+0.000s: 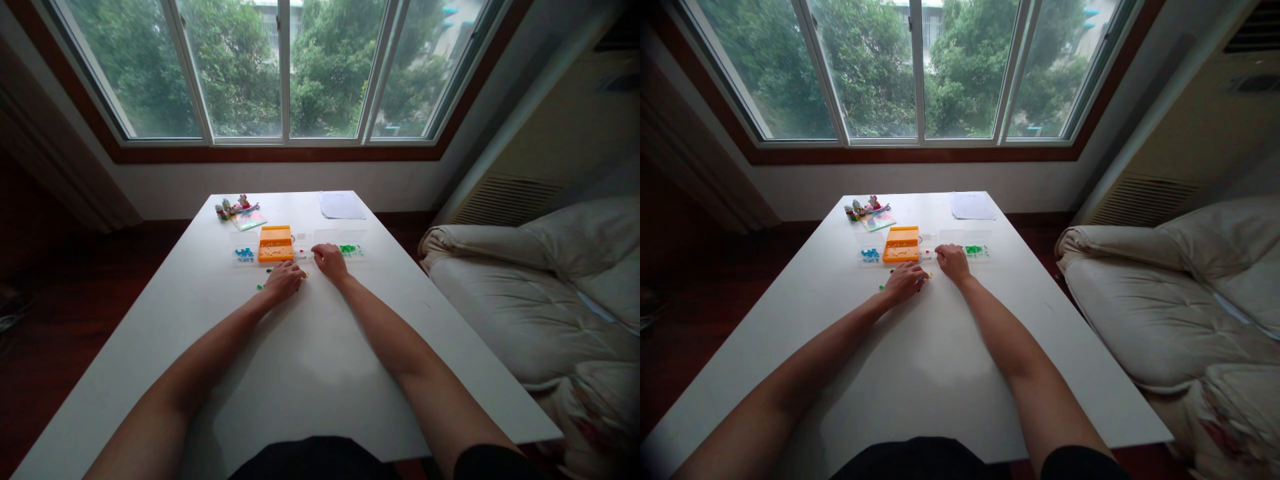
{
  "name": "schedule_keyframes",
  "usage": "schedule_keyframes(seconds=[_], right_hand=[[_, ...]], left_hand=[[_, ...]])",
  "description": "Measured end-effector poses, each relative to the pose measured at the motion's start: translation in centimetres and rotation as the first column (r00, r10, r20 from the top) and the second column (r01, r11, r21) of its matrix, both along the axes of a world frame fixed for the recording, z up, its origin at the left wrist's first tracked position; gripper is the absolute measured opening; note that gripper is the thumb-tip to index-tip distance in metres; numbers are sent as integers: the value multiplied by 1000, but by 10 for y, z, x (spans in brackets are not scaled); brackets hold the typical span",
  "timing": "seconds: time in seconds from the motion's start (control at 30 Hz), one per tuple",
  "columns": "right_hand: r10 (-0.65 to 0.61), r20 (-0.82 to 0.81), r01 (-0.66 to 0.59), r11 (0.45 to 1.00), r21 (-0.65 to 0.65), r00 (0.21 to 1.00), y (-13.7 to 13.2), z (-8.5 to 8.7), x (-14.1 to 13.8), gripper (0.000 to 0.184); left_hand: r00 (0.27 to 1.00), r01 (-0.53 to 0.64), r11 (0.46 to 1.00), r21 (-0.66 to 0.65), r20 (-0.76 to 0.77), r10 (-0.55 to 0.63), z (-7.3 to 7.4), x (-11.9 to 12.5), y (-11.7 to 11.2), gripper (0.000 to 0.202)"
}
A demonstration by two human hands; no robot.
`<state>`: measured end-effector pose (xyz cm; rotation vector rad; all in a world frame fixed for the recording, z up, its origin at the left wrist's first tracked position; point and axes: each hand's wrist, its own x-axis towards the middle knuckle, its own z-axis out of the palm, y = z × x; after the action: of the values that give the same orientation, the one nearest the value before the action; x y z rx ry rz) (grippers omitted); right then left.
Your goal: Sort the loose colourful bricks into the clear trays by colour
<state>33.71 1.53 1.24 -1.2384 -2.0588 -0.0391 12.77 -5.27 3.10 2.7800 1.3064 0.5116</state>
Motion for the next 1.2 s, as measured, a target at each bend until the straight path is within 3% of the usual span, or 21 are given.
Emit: schedule_keyframes(seconds=[0.93,1.2], right_hand=[[17,8,-18,1000,13,1000,0,-2,-1,20],[25,-3,-25,1000,9,1000,1,-3,-1,20]], left_hand=[[1000,-6,1000,16,8,6,-9,-5,5,25],[1000,1,1000,6,15,-2,-5,-3,2,30]])
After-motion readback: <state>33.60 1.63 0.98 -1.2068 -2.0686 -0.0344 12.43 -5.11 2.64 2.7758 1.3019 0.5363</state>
